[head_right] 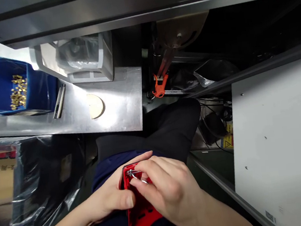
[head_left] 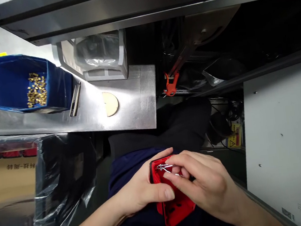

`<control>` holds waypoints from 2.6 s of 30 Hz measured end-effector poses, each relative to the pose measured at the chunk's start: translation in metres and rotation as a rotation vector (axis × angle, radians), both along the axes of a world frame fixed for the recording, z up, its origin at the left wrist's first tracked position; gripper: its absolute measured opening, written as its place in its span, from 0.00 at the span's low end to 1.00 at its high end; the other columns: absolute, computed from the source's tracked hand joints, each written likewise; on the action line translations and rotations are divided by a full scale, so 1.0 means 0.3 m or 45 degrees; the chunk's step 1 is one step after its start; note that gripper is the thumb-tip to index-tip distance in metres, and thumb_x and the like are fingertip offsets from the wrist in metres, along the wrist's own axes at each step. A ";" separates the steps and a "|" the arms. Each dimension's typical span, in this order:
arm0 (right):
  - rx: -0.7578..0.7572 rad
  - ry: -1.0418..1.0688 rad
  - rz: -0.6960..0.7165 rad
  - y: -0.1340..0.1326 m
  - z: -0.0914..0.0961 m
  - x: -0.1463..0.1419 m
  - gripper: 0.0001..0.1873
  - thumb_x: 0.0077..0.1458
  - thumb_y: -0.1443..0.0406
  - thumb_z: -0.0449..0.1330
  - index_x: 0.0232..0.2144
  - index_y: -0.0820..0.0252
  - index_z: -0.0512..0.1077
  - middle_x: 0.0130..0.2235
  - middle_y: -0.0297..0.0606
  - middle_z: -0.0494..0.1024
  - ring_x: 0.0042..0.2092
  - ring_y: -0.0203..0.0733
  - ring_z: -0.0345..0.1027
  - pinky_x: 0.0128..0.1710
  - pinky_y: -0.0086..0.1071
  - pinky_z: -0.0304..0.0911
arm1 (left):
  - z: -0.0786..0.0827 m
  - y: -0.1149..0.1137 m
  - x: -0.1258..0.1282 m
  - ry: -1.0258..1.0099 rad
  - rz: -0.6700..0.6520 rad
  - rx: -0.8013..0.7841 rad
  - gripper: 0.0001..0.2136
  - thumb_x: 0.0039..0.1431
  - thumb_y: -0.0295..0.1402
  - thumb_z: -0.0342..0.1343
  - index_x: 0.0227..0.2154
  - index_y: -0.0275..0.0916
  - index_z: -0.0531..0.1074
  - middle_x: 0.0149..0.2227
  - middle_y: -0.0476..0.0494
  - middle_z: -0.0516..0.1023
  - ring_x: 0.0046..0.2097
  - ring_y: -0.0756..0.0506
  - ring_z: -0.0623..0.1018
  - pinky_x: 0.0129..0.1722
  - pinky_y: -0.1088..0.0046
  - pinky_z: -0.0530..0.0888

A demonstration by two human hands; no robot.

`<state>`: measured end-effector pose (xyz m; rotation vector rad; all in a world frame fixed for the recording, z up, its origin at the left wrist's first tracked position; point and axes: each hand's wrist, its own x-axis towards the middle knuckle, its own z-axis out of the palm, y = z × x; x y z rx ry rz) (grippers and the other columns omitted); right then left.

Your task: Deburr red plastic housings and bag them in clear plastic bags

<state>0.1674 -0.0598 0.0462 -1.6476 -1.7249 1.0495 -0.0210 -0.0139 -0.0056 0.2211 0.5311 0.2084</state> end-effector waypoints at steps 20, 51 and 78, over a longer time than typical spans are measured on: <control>0.160 -0.132 0.064 -0.034 -0.015 -0.027 0.05 0.68 0.69 0.59 0.43 0.63 0.74 0.34 0.38 0.80 0.34 0.39 0.72 0.37 0.34 0.67 | -0.021 -0.048 -0.026 0.111 -0.118 0.115 0.51 0.51 0.43 0.75 0.71 0.40 0.50 0.53 0.35 0.78 0.64 0.29 0.71 0.65 0.45 0.63; 0.278 -0.167 0.226 -0.015 -0.044 0.015 0.05 0.68 0.70 0.58 0.43 0.62 0.74 0.39 0.38 0.83 0.38 0.40 0.76 0.37 0.37 0.61 | 0.016 -0.010 -0.010 0.064 -0.077 0.042 0.47 0.55 0.42 0.73 0.69 0.51 0.46 0.50 0.41 0.79 0.49 0.42 0.80 0.52 0.66 0.73; -0.509 0.351 -0.584 -0.054 0.008 -0.121 0.04 0.60 0.64 0.64 0.36 0.54 0.72 0.24 0.24 0.80 0.21 0.31 0.74 0.21 0.18 0.68 | -0.009 -0.021 -0.021 0.173 0.076 0.168 0.58 0.44 0.31 0.80 0.70 0.59 0.45 0.60 0.38 0.71 0.52 0.36 0.81 0.53 0.61 0.77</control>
